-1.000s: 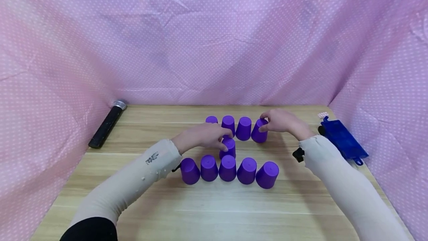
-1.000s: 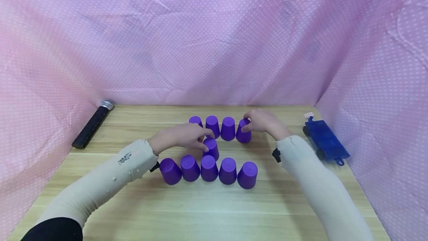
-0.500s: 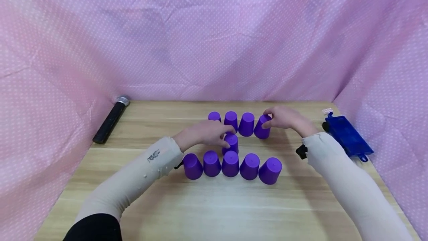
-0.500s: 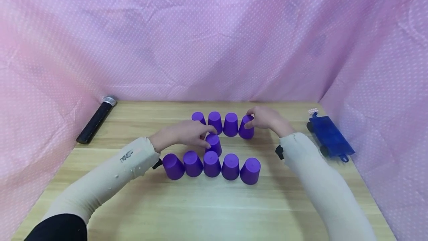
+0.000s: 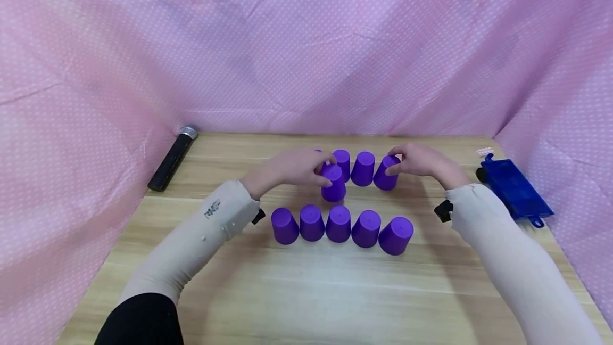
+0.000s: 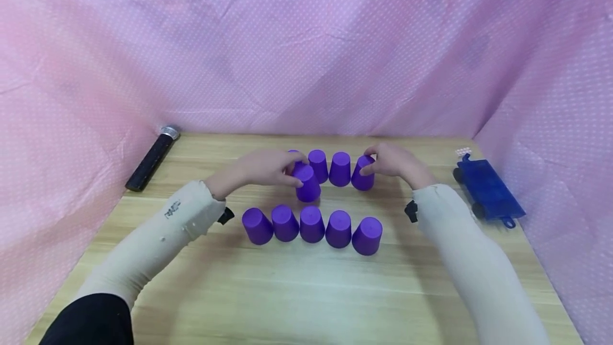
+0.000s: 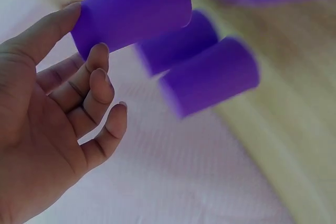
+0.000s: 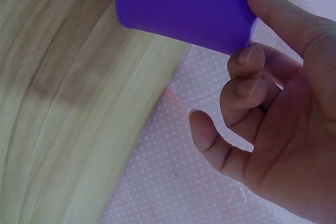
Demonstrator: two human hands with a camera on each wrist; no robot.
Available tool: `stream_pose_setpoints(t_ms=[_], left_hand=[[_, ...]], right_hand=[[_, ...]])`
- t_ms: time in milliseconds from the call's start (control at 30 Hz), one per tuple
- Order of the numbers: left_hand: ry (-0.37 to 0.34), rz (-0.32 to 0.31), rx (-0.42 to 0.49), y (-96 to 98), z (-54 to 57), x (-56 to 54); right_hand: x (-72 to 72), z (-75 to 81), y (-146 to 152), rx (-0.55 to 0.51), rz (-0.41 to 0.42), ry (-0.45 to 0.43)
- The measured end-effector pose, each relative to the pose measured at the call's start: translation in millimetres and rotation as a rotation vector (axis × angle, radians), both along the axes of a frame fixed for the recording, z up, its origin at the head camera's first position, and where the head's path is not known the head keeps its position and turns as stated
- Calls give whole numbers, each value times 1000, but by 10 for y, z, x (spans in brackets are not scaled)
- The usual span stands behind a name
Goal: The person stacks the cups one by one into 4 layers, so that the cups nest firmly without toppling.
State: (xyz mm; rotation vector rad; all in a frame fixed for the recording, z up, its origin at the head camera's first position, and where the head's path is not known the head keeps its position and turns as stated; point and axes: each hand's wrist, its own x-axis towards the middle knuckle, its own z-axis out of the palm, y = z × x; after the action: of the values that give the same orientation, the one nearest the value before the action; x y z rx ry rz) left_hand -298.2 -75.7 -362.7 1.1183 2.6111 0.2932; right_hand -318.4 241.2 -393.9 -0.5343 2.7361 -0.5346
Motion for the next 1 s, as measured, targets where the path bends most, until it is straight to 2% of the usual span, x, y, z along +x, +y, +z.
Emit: stream_pose_setpoints(t_ms=[67, 200, 367, 500, 633, 700, 833, 1000], left_hand=[[-17, 31, 35, -60, 149, -16], [20, 95, 63, -148, 394, -57], [70, 155, 38, -198, 572, -117], [93, 164, 8, -198, 621, -180], [60, 171, 19, -186, 590, -261], [44, 174, 30, -183, 581, -298], [32, 175, 41, -171, 582, -355], [47, 167, 28, -142, 601, -401]], right_hand=[[-1, 8, 9, -9, -2, -3], [-1, 6, 20, -22, 0, -1], [-2, -15, 17, -30, 0, 4], [21, 2, 34, -14, -12, 4], [110, 72, 68, 8, -52, -11], [194, 142, 81, 10, -69, 5], [421, 253, 98, 28, -50, 98], [698, 292, 131, 61, -44, 131]])
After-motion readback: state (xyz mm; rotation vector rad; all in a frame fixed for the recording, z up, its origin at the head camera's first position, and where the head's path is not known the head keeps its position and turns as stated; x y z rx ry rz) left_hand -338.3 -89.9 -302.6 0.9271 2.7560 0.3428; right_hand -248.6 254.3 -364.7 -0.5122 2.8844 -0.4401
